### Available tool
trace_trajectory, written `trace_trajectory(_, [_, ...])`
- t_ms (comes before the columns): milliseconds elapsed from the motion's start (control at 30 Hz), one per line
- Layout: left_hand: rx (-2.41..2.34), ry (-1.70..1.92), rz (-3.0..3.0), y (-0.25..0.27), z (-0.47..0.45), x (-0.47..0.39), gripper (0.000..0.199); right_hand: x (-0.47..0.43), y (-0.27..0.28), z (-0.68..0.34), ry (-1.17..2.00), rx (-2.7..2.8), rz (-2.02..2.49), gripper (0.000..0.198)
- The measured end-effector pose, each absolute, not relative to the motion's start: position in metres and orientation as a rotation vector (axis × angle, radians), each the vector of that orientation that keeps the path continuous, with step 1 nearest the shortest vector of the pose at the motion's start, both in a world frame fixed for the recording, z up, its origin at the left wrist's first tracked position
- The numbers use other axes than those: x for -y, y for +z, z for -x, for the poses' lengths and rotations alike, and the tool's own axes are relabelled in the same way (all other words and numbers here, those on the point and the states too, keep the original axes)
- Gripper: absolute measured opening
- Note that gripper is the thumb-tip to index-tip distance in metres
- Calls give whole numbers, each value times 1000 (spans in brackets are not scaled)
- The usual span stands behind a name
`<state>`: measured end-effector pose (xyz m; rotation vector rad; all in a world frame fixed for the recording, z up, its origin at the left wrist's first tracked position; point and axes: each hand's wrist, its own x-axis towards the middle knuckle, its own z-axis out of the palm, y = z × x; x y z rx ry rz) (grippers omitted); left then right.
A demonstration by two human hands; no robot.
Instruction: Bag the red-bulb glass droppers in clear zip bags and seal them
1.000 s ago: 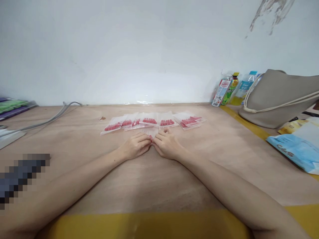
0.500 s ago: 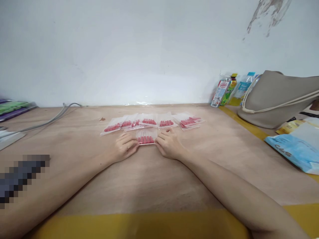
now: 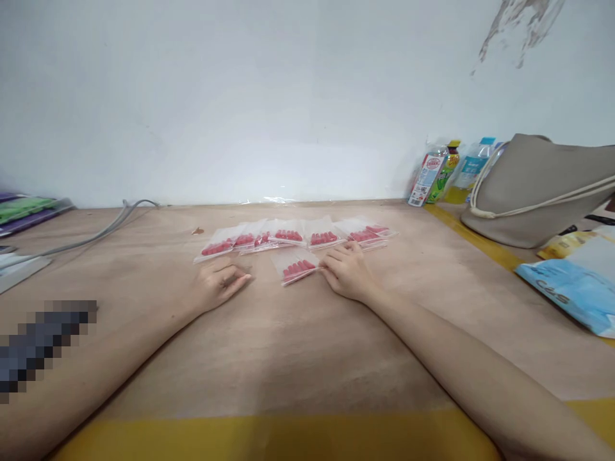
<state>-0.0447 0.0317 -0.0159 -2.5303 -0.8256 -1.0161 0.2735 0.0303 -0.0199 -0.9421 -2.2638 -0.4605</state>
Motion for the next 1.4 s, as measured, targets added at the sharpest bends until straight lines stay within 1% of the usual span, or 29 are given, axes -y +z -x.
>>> trace_trajectory(100, [860,-959,2654,-18,39,-31,20,-28,-22,-264,-345,2332,857,9])
trace_trajectory(233, [892,-923,2774,-17,36,-33,12,-27,-22,-255,-151,2311,800,11])
trace_trajectory(333, [903,-917,2807,-15,37,-33,10,-30,-14,-258,181,2142,873,9])
trace_trajectory(433, [917,-907,2826,-14,37,-32,11,-38,4,-266,587,1831,944,22])
trace_trajectory(500, [929,-897,2839,-14,37,-33,12,-46,17,-274,678,1643,933,33])
trace_trajectory(567, [943,-880,2856,-13,35,-33,12,-55,25,-282,620,1517,911,38])
trace_trajectory(633, [960,-855,2869,-13,34,-34,13,-68,26,-287,497,1478,917,37])
trace_trajectory(800, [987,-838,2864,-13,33,-34,15,-102,1,-280,160,1573,1150,17])
trace_trajectory(933, [967,-857,2864,-13,33,-34,14,-110,-19,-267,15,1818,1201,5])
trace_trajectory(1000, [966,-859,2864,-13,33,-34,14,-104,-22,-268,-62,1963,1218,8])
trace_trajectory(1100, [974,-842,2864,-13,32,-34,14,-91,-16,-279,-241,2049,1337,23])
trace_trajectory(1167, [972,-840,2864,-13,32,-34,14,-83,-9,-292,-348,2037,1477,29])
trace_trajectory(1233, [971,-840,2863,-13,32,-34,14,-79,-3,-304,-413,2021,1625,29])
trace_trajectory(1300, [975,-835,2863,-14,32,-35,15,-77,-2,-315,-429,2038,1753,25])
trace_trajectory(1400, [970,-841,2868,-14,33,-36,16,-77,-6,-323,-401,2100,1794,20])
